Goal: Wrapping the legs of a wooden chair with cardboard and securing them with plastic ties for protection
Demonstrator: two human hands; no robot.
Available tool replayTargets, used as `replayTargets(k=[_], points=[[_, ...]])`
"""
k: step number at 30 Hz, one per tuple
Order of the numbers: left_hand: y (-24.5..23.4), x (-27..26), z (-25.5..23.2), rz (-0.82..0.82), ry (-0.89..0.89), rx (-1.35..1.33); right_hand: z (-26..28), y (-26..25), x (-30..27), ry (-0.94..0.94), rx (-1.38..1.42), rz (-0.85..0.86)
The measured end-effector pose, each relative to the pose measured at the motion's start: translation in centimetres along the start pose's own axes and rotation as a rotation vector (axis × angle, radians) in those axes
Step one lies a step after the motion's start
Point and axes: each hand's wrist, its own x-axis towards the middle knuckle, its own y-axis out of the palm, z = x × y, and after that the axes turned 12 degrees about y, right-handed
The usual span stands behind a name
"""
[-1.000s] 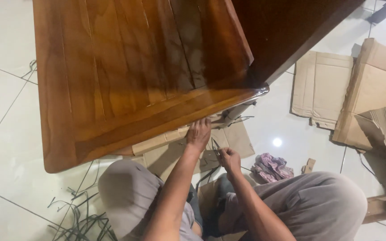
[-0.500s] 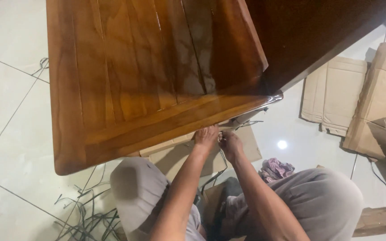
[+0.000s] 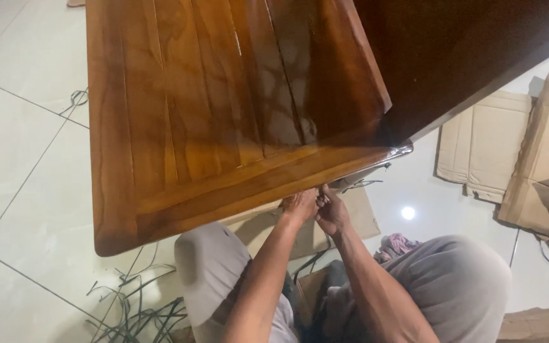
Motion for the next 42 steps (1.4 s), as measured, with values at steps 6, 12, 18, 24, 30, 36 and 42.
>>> replayTargets(k=[6, 12, 18, 24, 30, 36, 42], points=[[1.6, 1.6, 2.4, 0.038, -0.144, -0.239, 0.0, 1.9, -1.6, -0.005, 0.074, 0.024], [4.9, 2.6, 2.9, -0.185, -0.042, -0.181, -0.3, 0.7, -0.5, -0.011, 0.069, -0.026], [3.5, 3.0, 1.4, -0.205, -0.069, -0.223, -0.7, -1.8, 2.4, -0.003, 0.052, -0.071], [1.8, 3.0, 0.8, -0.232, -0.102, -0.257, -0.4, -0.4, 0.9, -0.029, -0.033, -0.085], [2.7, 3.4, 1.5, -0.234, -0.129, -0.279, -1.3, 0.0, 0.2, -0.150, -0.097, -0.130], [3.5, 2.8, 1.8, -0.245, -0.162, -0.297, -3.3, 2.4, -4.1, -0.372, -0.210, -0.363], [5.1, 1.9, 3.5, -0.314, -0.029, -0.440, -2.9, -1.2, -3.4, -0.506, -0.995, -0.785]])
